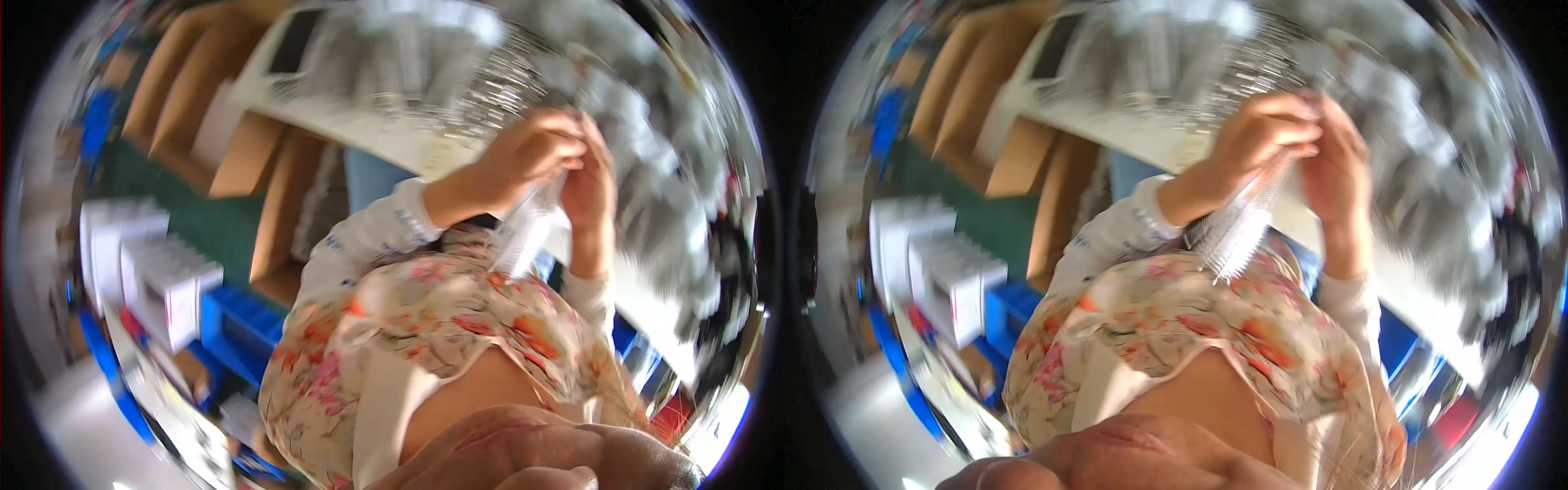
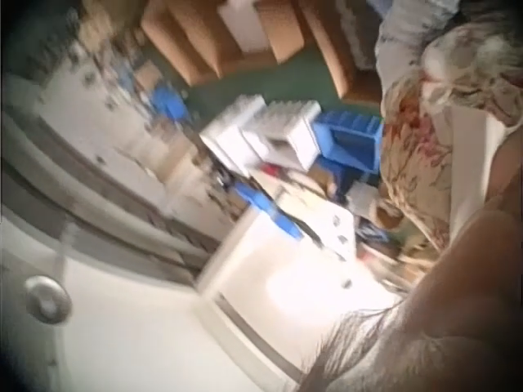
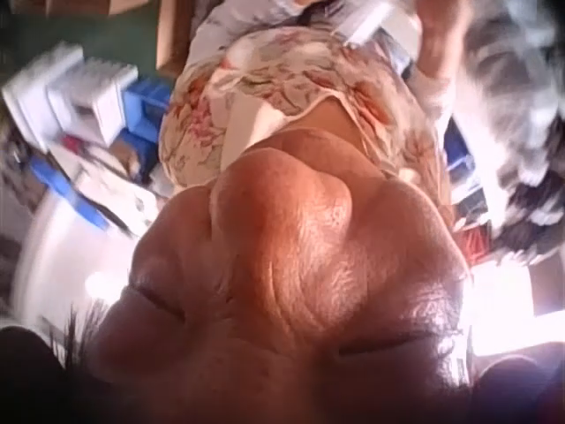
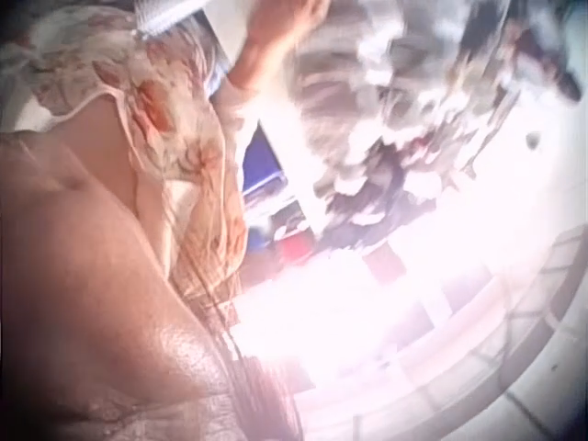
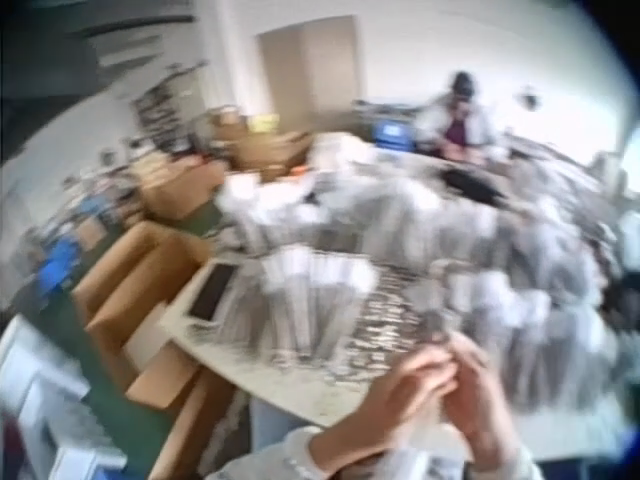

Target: Threading small wire brushes onto metal rings and organizing them in boxes.

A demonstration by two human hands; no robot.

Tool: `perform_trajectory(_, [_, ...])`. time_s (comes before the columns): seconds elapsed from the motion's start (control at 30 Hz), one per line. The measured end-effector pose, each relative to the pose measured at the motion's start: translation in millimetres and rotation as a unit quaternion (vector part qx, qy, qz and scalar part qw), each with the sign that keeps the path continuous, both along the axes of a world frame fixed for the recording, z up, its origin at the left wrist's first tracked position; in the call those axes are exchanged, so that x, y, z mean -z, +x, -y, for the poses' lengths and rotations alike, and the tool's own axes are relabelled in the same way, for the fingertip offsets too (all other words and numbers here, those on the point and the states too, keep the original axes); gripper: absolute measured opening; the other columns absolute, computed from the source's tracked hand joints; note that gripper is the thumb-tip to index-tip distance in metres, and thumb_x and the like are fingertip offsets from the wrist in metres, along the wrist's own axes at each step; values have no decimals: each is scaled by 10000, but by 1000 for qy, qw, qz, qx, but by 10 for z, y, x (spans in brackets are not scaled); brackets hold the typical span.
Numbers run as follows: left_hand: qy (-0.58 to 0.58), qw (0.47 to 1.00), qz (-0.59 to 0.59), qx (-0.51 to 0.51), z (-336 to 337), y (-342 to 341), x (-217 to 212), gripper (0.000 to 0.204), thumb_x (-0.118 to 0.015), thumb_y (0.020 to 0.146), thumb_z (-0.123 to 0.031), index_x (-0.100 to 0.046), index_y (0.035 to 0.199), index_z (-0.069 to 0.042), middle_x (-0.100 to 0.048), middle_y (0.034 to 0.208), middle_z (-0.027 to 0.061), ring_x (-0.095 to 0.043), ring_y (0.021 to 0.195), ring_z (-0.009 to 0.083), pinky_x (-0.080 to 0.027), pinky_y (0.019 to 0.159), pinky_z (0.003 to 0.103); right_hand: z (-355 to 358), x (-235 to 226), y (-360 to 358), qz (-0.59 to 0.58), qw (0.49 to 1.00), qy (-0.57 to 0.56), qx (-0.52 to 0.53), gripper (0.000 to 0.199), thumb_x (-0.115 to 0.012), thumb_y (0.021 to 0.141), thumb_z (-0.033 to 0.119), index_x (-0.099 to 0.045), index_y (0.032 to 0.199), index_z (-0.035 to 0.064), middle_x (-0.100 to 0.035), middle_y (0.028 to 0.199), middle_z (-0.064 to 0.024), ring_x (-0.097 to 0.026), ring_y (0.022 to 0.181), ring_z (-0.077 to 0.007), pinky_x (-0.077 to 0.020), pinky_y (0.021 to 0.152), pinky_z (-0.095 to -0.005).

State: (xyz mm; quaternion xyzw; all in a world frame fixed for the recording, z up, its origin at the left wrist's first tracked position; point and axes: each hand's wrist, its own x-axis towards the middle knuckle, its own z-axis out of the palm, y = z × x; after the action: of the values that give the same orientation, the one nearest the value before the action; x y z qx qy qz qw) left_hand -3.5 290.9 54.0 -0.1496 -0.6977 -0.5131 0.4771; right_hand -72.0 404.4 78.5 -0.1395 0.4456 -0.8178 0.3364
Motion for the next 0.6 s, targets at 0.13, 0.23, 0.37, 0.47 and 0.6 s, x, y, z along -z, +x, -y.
perform_trajectory(0.13, [-208, 976, 20, -60, 105, 114, -95, 409, -688, 727, -7, -561, 1116, -16, -517, 1117, 130, -524, 1020, 241, -469, 802, 331, -10, -99, -47, 117, 977, -173, -44, 236, -432, 959, 176, -551, 1069, 4, -580, 908, -14, -534, 754, -97, -475, 707, -271])
perform_trajectory(0.23, [-133, 988, 11, -74, 421, 228, -378, 671, -750, 722, -147, -410, 1280, 10, -409, 1271, 142, -503, 1064, 261, -446, 846, 363, -316, -277, -89, -62, 992, -40, -100, 211, -466, 945, 155, -589, 1044, 15, -568, 770, 11, -470, 608, -59, -418, 570, -213])
perform_trajectory(0.37, [-213, 956, 140, 145, 375, 67, -627, 991, -782, 684, -331, -164, 1379, 9, -337, 1342, 186, -434, 1174, 290, -377, 955, 388, -264, -227, 175, -348, 917, 176, -85, 163, -547, 889, 129, -643, 977, 31, -621, 758, -26, -557, 697, -79, -461, 618, -235])
perform_trajectory(0.47, [17, 899, 261, 353, 67, 179, -556, 989, -794, 656, -364, -215, 1365, 12, -356, 1332, 174, -432, 1182, 283, -384, 956, 377, -364, -352, 215, -326, 916, 191, -136, 171, -534, 904, 133, -595, 976, -10, -567, 782, 8, -488, 719, -44, -392, 611, -199])
perform_trajectory(0.6, [-164, 953, 185, 175, 344, 184, -508, 246, -721, 747, -170, -627, 921, -22, -625, 924, 81, -605, 846, 192, -486, 731, 282, -476, -350, 185, -268, 933, 172, -168, 178, -556, 896, 174, -628, 931, 15, -607, 752, -14, -532, 665, -60, -442, 601, -212])
